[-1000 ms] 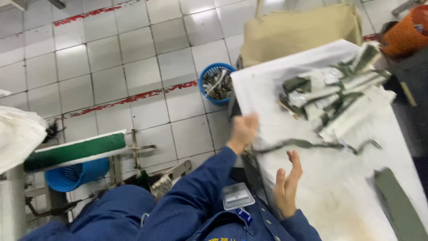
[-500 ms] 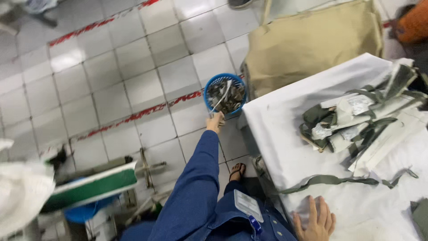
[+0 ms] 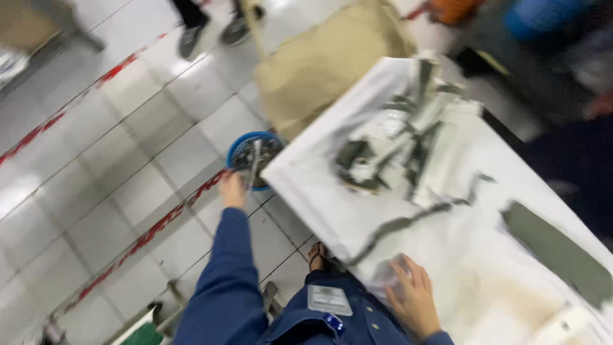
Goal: The person irons green fabric pieces on a white-covered table. They fold the fabric, place a template on it, and use an iron to press the material. The person repeats this process with multiple fabric pieces, moving them aside after ironing.
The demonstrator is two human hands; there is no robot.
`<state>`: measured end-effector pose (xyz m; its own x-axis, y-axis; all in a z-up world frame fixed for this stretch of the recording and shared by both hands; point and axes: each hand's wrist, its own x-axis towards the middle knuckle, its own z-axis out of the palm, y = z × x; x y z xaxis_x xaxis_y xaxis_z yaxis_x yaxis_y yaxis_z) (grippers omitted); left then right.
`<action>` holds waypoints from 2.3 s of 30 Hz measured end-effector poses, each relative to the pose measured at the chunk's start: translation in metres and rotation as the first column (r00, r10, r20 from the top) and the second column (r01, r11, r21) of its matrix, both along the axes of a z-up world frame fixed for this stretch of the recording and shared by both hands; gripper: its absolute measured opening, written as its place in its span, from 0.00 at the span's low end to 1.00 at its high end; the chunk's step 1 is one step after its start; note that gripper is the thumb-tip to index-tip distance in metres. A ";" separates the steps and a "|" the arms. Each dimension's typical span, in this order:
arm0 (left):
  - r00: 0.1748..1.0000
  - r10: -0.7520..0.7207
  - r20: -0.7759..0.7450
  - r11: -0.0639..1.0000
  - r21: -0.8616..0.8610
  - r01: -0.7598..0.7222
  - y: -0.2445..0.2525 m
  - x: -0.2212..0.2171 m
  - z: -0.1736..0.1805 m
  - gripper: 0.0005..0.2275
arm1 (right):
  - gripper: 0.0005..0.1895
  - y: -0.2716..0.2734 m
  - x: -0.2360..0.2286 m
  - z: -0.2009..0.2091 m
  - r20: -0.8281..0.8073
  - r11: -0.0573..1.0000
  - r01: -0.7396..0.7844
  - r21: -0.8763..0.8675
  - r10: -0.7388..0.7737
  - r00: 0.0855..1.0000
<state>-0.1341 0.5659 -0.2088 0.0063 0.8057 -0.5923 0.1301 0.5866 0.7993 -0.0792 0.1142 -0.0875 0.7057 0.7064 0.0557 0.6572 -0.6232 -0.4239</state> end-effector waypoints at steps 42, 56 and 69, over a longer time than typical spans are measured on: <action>-0.197 -0.513 -0.835 -0.774 0.351 0.527 -0.589 0.308 0.092 0.09 | 0.03 -0.320 0.174 -0.049 0.254 0.738 0.665 0.117 -0.670 0.698; -0.122 -0.424 -0.897 -0.876 0.372 0.307 -0.605 0.305 0.104 0.10 | 0.02 -0.314 0.173 -0.037 0.224 0.716 0.695 0.060 -0.689 0.690; 0.183 -0.146 -0.972 -0.830 0.221 0.512 -0.535 0.268 0.141 0.05 | 0.17 -0.325 0.148 -0.010 -0.109 0.737 0.676 -0.020 -0.674 0.731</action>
<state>0.1336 0.0309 -0.0673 0.9110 -0.3505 0.2173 -0.3464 -0.9363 -0.0581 0.0692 -0.2107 -0.0971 0.9985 0.0415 -0.0356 0.0192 -0.8766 -0.4808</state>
